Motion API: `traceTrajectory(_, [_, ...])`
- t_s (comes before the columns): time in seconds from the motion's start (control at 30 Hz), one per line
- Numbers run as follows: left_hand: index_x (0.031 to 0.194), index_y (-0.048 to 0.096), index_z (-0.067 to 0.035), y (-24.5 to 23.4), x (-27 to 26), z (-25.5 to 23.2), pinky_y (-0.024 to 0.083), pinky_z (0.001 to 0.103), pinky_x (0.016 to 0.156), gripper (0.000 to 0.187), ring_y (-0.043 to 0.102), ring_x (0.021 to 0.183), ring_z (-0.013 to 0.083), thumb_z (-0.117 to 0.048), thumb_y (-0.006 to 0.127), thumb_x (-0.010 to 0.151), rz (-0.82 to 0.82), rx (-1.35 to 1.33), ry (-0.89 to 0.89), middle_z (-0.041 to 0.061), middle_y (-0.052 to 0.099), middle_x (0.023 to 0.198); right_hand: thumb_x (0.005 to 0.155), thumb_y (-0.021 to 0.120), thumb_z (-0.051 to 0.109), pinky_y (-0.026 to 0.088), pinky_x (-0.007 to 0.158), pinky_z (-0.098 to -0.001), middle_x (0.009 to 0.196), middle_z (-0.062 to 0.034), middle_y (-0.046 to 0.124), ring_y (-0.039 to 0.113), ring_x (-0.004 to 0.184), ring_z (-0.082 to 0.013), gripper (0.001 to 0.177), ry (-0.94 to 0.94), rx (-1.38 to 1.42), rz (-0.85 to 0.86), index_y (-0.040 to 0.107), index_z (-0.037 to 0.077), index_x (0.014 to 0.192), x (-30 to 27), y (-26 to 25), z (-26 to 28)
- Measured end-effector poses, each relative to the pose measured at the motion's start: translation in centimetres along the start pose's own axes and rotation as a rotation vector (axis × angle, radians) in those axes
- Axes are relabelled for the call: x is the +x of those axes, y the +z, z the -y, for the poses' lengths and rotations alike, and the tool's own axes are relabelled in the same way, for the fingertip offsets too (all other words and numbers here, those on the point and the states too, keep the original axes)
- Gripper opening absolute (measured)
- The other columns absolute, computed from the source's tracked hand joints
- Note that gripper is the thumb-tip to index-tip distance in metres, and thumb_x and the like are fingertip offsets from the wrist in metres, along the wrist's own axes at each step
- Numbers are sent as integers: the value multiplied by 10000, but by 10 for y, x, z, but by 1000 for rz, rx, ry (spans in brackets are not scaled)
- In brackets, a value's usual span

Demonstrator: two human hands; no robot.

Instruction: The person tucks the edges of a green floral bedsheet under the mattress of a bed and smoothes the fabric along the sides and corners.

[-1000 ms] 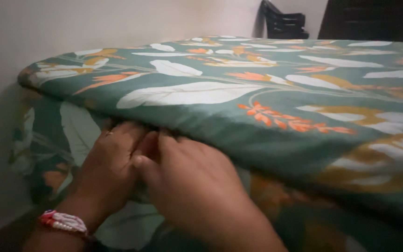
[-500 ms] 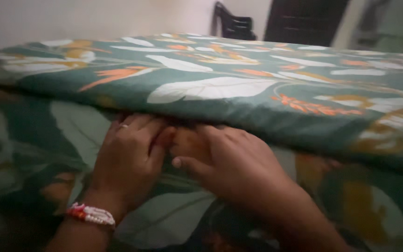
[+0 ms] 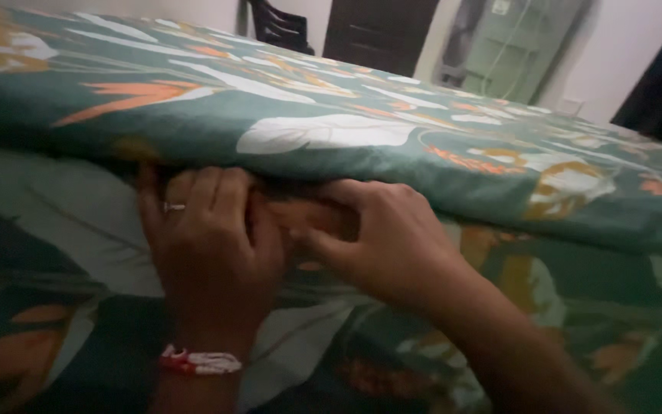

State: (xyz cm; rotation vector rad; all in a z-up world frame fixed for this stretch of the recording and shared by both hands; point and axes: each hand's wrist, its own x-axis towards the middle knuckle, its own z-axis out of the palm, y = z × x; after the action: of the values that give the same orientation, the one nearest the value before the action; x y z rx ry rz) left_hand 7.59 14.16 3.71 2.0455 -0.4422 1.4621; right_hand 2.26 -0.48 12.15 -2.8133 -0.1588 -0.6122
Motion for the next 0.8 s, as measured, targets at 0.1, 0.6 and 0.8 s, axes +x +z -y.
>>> traceTrajectory(0.1, [1028, 706, -47, 3, 1, -1, 250, 636, 1208, 233, 625, 1124, 339, -262, 624, 992, -17, 31, -53, 154, 709, 1073, 700, 764, 439, 581, 798, -400, 937, -148, 782, 774, 872, -270, 565, -24, -48, 2, 765, 141, 1180, 1, -7, 5])
traceTrajectory(0.6, [946, 682, -58, -27, 16, 6, 395, 529, 1043, 196, 612, 1023, 361, -250, 646, 935, 150, -40, 26, 147, 691, 985, 898, 621, 338, 539, 807, -512, 911, -210, 731, 698, 887, -403, 276, -130, -206, 85, 684, 69, 911, 9, 14, 31])
traceTrajectory(0.8, [1050, 702, -43, -32, 13, 6, 387, 516, 1031, 249, 612, 1061, 392, -156, 641, 836, 182, -68, 64, 157, 703, 1030, 788, 682, 274, 539, 824, -489, 922, -194, 742, 699, 952, -372, 338, -398, -36, 136, 628, 11, 994, 25, 24, 11])
